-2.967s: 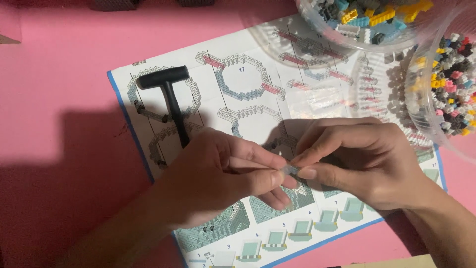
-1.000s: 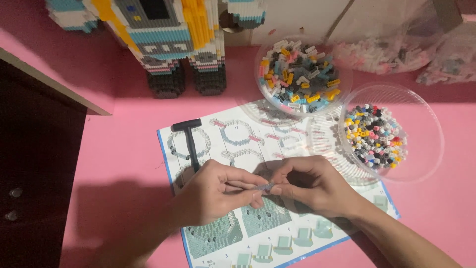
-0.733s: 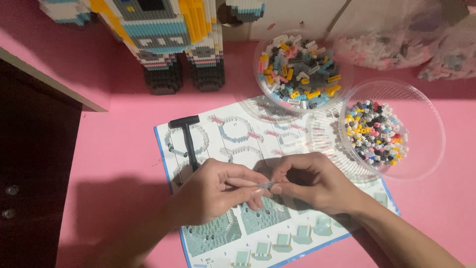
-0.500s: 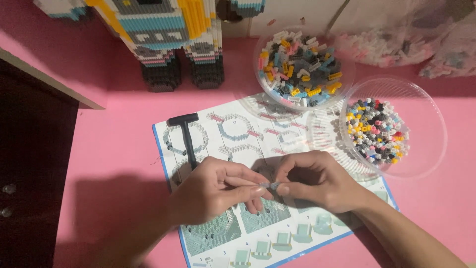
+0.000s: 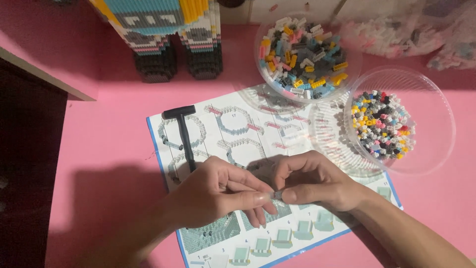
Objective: Assembling a pixel art figure using small plastic building blocks and a small hammer tool following a printed instruction guide.
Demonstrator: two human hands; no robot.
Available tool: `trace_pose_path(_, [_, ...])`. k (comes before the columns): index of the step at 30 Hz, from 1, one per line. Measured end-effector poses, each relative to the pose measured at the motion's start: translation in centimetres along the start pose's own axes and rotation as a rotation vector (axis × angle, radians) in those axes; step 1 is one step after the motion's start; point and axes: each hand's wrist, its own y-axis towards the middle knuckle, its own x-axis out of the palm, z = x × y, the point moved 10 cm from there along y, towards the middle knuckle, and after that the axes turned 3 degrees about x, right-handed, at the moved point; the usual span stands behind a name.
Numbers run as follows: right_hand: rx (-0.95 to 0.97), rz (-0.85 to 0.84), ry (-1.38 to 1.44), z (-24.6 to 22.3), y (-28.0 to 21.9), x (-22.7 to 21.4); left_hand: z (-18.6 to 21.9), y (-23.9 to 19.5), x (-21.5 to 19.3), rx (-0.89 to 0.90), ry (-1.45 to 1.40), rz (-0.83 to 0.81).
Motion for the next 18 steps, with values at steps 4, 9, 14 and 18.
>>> trace_pose_path(4, [-0.020,-0.004,-0.027,-0.4,0.1,0.2,0.3,0.0,0.1,0.011,0.031,-0.008])
trace_pose_path(9, [-0.017,-0.007,-0.023,-0.3,0.1,0.2,-0.2,0.1,0.2,-0.001,0.039,-0.021])
trace_pose_path(14, [-0.027,-0.008,-0.034,-0.5,0.1,0.3,-0.4,0.1,0.2,-0.016,0.033,-0.011])
trace_pose_path(18, [0.052,0.037,-0.070,1.0,-0.3,-0.8,-0.4,0.2,0.1,0.005,0.023,-0.015])
